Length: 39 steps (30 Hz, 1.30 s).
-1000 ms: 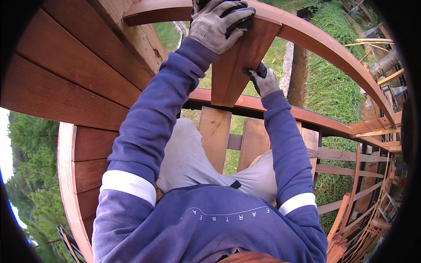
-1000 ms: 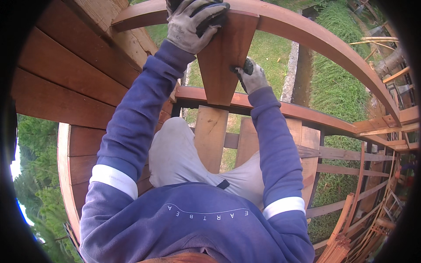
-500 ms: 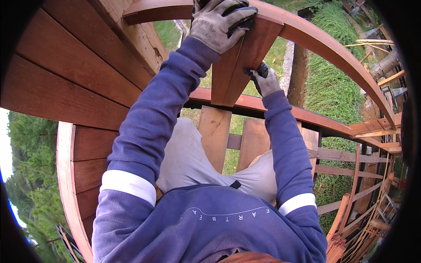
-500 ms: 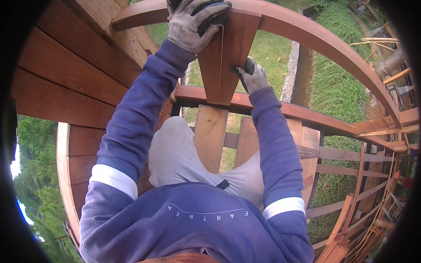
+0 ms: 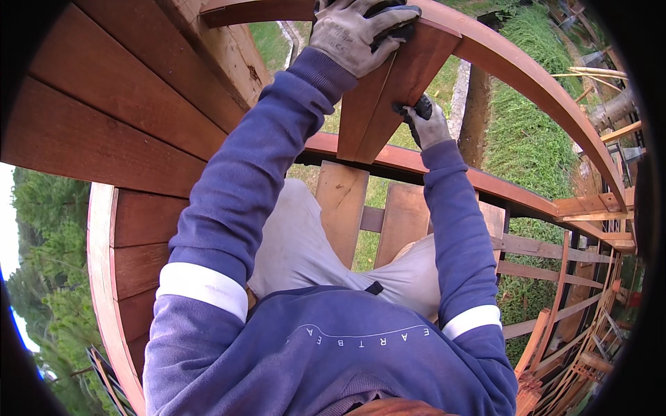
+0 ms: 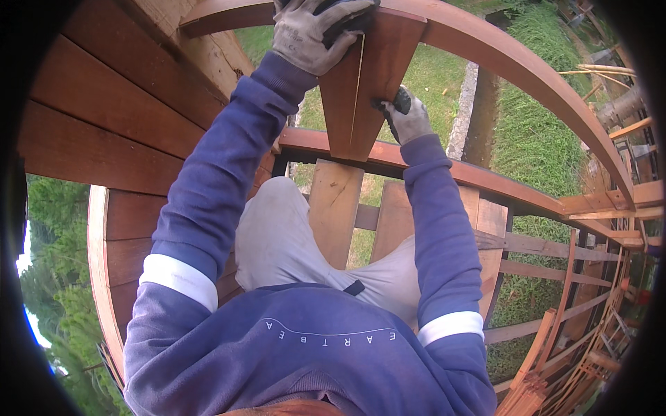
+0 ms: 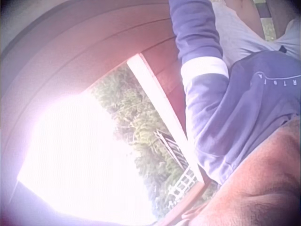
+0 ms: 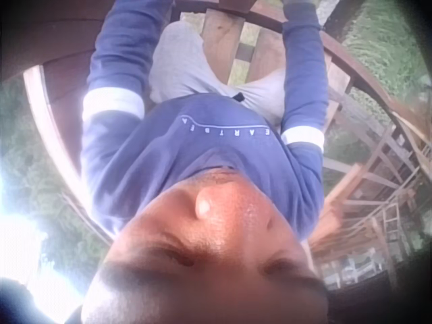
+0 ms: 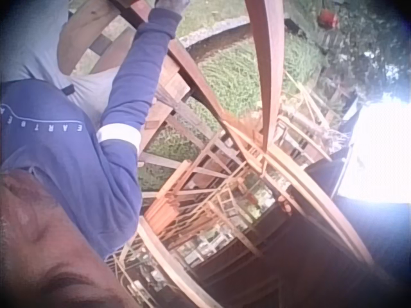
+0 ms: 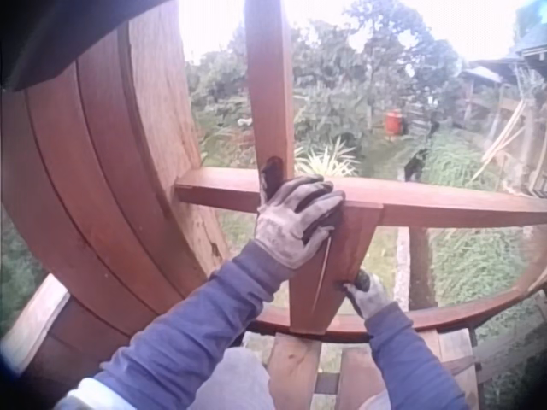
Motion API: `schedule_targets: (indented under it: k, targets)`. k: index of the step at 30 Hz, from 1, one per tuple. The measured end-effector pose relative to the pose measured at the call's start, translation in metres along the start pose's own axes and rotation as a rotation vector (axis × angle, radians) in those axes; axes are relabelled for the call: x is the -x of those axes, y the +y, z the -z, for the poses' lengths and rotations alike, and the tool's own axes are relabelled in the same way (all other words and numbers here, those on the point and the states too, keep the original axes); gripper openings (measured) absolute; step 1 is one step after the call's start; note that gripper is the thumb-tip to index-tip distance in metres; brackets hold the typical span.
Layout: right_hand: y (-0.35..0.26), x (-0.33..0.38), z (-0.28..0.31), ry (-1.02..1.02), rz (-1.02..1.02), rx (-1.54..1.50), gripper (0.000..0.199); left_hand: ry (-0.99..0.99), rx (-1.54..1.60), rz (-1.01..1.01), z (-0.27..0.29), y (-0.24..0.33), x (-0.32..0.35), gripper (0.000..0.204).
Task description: The person assembles a curved wooden structure outdoors, using a utility knife to trim wooden pieces and a nail gun to fasten them. The person positions the wood pieces, trims them to fit, and secures them to the frame.
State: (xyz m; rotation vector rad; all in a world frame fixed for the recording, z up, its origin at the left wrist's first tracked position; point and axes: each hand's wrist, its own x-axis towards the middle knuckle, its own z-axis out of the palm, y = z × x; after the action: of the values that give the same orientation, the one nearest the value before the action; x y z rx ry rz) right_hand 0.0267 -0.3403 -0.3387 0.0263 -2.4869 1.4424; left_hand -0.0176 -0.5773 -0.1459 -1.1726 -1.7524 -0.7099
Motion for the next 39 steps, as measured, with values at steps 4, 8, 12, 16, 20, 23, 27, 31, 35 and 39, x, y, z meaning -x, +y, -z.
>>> schedule_targets:
  k: [4,8,12,16,20,23,27,31,35,39]
  targets:
    - [-0.014,0.002,0.002,-0.003,0.041,0.013,0.037,-0.007,-0.013,0.010,0.000,0.001,0.001,0.053]
    - [-0.016,0.002,0.004,-0.007,0.049,0.009,0.036,0.007,-0.007,-0.001,-0.001,0.000,0.000,0.053]
    - [-0.026,0.004,0.004,-0.040,0.014,-0.010,0.035,0.012,-0.010,-0.001,-0.001,-0.002,0.002,0.054]
    - [-0.006,-0.001,0.005,-0.047,0.082,0.020,0.037,0.021,0.008,-0.006,-0.002,-0.001,0.000,0.053]
    - [0.001,-0.001,0.002,-0.044,0.146,0.122,0.040,0.016,0.000,-0.007,0.000,0.000,0.002,0.052]
    - [-0.002,0.002,0.003,-0.068,0.151,0.125,0.042,0.016,0.001,-0.002,-0.003,0.001,0.003,0.052]
    - [0.005,-0.002,0.003,-0.061,0.109,0.119,0.042,0.023,-0.045,-0.028,0.003,0.006,-0.004,0.046]
    - [-0.016,0.006,0.003,-0.053,0.271,0.355,0.038,-0.110,-0.135,0.085,-0.001,-0.003,0.009,0.051]
    - [-0.002,0.006,0.017,-0.017,0.302,0.380,0.034,0.279,0.432,0.241,0.025,0.005,0.010,0.037]
    - [-0.035,0.004,-0.001,-0.037,0.208,0.105,0.032,0.631,0.533,0.582,0.072,-0.034,0.006,0.023]
